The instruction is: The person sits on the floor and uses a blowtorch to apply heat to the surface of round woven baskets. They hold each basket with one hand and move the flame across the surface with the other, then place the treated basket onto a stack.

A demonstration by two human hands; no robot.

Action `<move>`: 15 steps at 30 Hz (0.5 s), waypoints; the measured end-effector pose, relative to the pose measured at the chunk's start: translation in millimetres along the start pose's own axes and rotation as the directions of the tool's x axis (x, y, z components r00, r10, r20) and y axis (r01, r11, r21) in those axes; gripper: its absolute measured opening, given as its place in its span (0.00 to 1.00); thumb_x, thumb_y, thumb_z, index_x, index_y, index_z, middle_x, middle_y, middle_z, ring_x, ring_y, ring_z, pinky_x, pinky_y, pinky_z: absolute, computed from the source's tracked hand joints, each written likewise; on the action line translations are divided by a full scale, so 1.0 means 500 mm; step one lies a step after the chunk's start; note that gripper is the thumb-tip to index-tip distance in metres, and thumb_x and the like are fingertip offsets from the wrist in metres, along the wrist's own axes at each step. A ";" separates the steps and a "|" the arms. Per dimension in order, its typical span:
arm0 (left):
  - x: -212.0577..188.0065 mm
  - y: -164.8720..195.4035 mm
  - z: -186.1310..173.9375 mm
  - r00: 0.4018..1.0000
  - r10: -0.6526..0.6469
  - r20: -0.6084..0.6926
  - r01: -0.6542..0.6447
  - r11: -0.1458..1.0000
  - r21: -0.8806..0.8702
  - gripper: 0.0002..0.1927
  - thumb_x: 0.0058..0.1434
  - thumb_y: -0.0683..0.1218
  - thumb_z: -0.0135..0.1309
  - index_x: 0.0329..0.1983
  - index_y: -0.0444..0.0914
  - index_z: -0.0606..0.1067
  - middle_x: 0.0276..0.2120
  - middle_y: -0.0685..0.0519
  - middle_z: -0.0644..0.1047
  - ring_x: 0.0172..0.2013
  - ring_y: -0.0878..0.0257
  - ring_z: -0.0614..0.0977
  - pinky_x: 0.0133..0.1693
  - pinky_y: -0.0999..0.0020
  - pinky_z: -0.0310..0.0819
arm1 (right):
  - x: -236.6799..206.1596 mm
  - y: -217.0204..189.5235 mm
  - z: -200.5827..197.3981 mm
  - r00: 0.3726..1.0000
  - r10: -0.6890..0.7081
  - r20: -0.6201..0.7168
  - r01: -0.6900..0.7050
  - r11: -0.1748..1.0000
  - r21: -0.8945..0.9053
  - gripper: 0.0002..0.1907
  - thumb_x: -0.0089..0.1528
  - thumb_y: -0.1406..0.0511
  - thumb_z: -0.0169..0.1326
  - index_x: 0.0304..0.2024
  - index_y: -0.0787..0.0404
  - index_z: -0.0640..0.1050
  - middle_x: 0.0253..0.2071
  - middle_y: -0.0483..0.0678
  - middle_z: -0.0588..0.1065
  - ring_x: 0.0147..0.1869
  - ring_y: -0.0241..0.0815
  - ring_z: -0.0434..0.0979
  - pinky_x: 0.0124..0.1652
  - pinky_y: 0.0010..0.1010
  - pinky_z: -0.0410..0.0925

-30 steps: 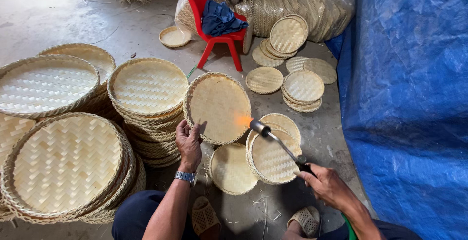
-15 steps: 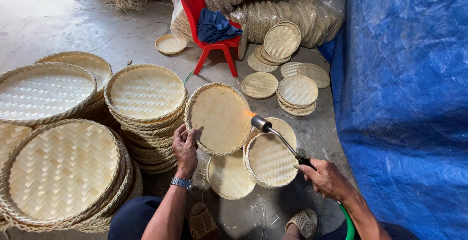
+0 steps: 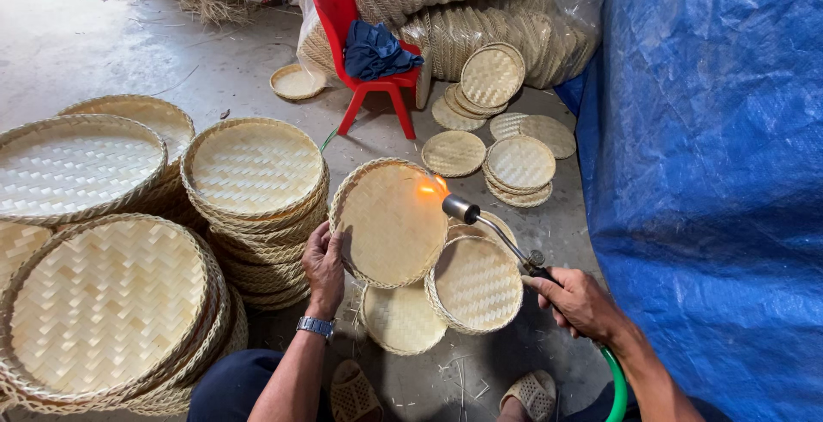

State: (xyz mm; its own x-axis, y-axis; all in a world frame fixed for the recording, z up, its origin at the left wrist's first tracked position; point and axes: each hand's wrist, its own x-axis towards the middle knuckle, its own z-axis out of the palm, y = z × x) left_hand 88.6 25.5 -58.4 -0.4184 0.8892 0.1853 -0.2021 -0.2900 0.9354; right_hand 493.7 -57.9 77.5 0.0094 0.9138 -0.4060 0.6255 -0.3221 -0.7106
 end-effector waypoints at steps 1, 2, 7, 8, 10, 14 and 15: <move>-0.001 0.000 0.000 1.000 0.013 0.005 -0.013 1.000 0.013 0.18 0.70 0.44 0.53 0.60 0.32 0.72 0.38 0.54 0.80 0.37 0.72 0.79 0.39 0.77 0.76 | 0.001 -0.003 -0.003 1.000 0.016 -0.006 -0.016 1.000 -0.007 0.25 0.65 0.51 0.54 0.27 0.66 0.77 0.13 0.46 0.68 0.13 0.35 0.65 0.14 0.30 0.60; -0.001 0.001 -0.001 1.000 0.026 0.010 -0.026 0.999 0.025 0.18 0.70 0.44 0.53 0.60 0.32 0.73 0.39 0.55 0.80 0.37 0.72 0.79 0.39 0.77 0.77 | 0.003 -0.007 -0.006 1.000 0.014 0.004 -0.014 1.000 0.000 0.24 0.64 0.50 0.54 0.27 0.65 0.78 0.13 0.45 0.68 0.13 0.35 0.65 0.14 0.30 0.60; -0.006 -0.003 -0.004 1.000 0.025 0.015 -0.027 0.994 0.106 0.17 0.70 0.44 0.55 0.60 0.33 0.76 0.38 0.53 0.79 0.36 0.70 0.77 0.37 0.75 0.74 | 0.006 -0.015 -0.021 0.999 0.021 0.025 -0.022 0.999 0.024 0.24 0.64 0.50 0.52 0.27 0.63 0.77 0.14 0.45 0.69 0.13 0.35 0.66 0.15 0.29 0.60; -0.005 -0.004 -0.004 0.999 0.035 0.018 -0.037 0.993 0.115 0.17 0.70 0.44 0.55 0.60 0.33 0.75 0.38 0.53 0.80 0.36 0.70 0.77 0.38 0.75 0.75 | 0.005 -0.017 -0.021 0.999 0.029 0.034 -0.029 0.999 0.020 0.24 0.64 0.50 0.52 0.27 0.64 0.77 0.14 0.45 0.68 0.13 0.35 0.65 0.15 0.30 0.60; -0.004 -0.006 -0.005 0.999 0.047 0.026 -0.050 0.990 0.133 0.18 0.69 0.44 0.54 0.60 0.33 0.75 0.40 0.53 0.80 0.37 0.70 0.79 0.39 0.75 0.77 | 0.002 -0.019 -0.020 0.998 0.043 0.050 -0.044 0.999 0.014 0.24 0.64 0.50 0.52 0.27 0.64 0.77 0.14 0.45 0.67 0.13 0.36 0.64 0.15 0.30 0.59; -0.004 -0.011 0.003 0.997 0.070 0.043 -0.076 0.987 0.142 0.18 0.68 0.43 0.53 0.60 0.33 0.74 0.42 0.54 0.80 0.40 0.70 0.80 0.41 0.75 0.78 | 0.000 -0.040 -0.011 1.000 0.002 0.018 -0.002 1.000 0.002 0.24 0.64 0.51 0.53 0.27 0.65 0.77 0.13 0.45 0.68 0.14 0.36 0.66 0.15 0.31 0.61; -0.007 -0.012 0.007 0.996 0.076 0.051 -0.082 0.987 0.140 0.18 0.68 0.43 0.53 0.60 0.33 0.73 0.42 0.54 0.80 0.41 0.70 0.80 0.42 0.75 0.78 | 0.003 -0.049 -0.008 1.000 -0.006 0.002 0.006 1.000 0.003 0.23 0.64 0.51 0.53 0.28 0.65 0.77 0.13 0.45 0.69 0.14 0.35 0.67 0.16 0.31 0.61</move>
State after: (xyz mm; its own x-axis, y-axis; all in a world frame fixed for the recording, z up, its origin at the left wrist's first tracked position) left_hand 94.4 25.3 -63.8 -0.3871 0.8814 0.2705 -0.0409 -0.3095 0.9500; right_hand 481.4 -48.0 96.5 0.0044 0.9152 -0.4029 0.6233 -0.3176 -0.7146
